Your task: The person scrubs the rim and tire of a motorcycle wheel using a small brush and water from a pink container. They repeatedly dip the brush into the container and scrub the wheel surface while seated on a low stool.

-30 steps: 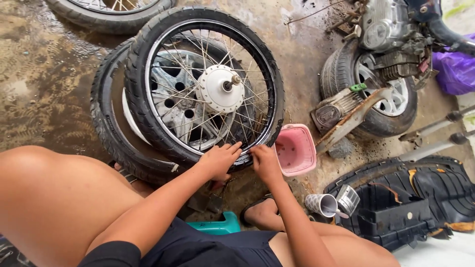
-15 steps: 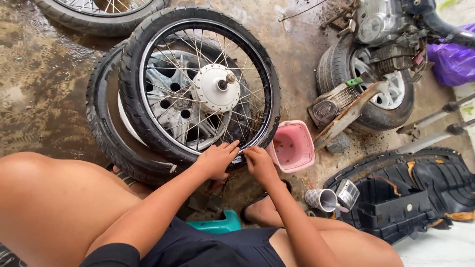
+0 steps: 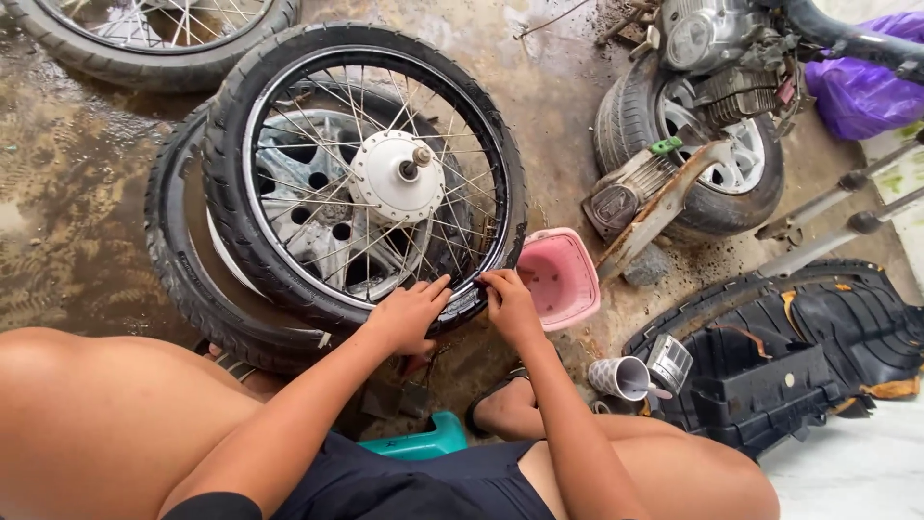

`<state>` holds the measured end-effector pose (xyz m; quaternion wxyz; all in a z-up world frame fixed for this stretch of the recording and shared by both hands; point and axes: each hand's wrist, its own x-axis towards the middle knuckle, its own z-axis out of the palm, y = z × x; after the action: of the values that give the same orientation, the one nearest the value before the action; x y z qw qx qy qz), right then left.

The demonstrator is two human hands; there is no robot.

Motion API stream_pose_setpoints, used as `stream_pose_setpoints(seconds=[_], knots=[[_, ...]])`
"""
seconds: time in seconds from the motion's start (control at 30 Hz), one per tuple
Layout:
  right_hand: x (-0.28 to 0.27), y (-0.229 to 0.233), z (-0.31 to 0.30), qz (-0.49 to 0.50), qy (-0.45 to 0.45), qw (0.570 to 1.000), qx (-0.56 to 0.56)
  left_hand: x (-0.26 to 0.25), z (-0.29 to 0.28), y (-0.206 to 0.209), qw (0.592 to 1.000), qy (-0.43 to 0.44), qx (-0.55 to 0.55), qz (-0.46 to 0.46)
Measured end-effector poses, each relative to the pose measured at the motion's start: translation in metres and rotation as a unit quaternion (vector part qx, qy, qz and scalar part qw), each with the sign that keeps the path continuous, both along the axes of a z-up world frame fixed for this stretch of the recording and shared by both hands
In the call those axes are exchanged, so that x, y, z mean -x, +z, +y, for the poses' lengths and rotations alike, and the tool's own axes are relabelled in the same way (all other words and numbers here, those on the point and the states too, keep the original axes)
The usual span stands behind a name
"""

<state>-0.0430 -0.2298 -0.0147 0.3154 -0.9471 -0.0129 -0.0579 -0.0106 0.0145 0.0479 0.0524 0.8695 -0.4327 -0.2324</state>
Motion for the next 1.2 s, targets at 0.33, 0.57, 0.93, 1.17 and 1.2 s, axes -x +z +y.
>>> stream_pose_setpoints(seconds=[0.33, 0.57, 0.93, 1.17, 1.2], knots=[[0.0, 0.005, -0.015, 0.055, -0.239, 0.87, -0.427, 0.0, 0.0, 0.002, 1.0, -0.006, -0.002, 0.002], [0.0, 0.001, -0.018, 0.1, -0.249, 0.811, -0.52, 0.0, 0.0, 0.002, 1.0, -0.007, -0.006, -0.001], [0.002, 0.006, -0.011, 0.105, -0.238, 0.819, -0.511, -0.001, 0.0, -0.001, 1.0, -0.01, -0.009, -0.006], [-0.003, -0.001, 0.003, 0.087, -0.216, 0.952, -0.199, 0.003, -0.002, -0.01, 1.0, -0.002, 0.003, -0.008], [-0.013, -0.009, 0.005, 0.066, -0.202, 0.974, -0.083, -0.001, -0.002, -0.008, 1.0, 0.001, 0.004, -0.009]])
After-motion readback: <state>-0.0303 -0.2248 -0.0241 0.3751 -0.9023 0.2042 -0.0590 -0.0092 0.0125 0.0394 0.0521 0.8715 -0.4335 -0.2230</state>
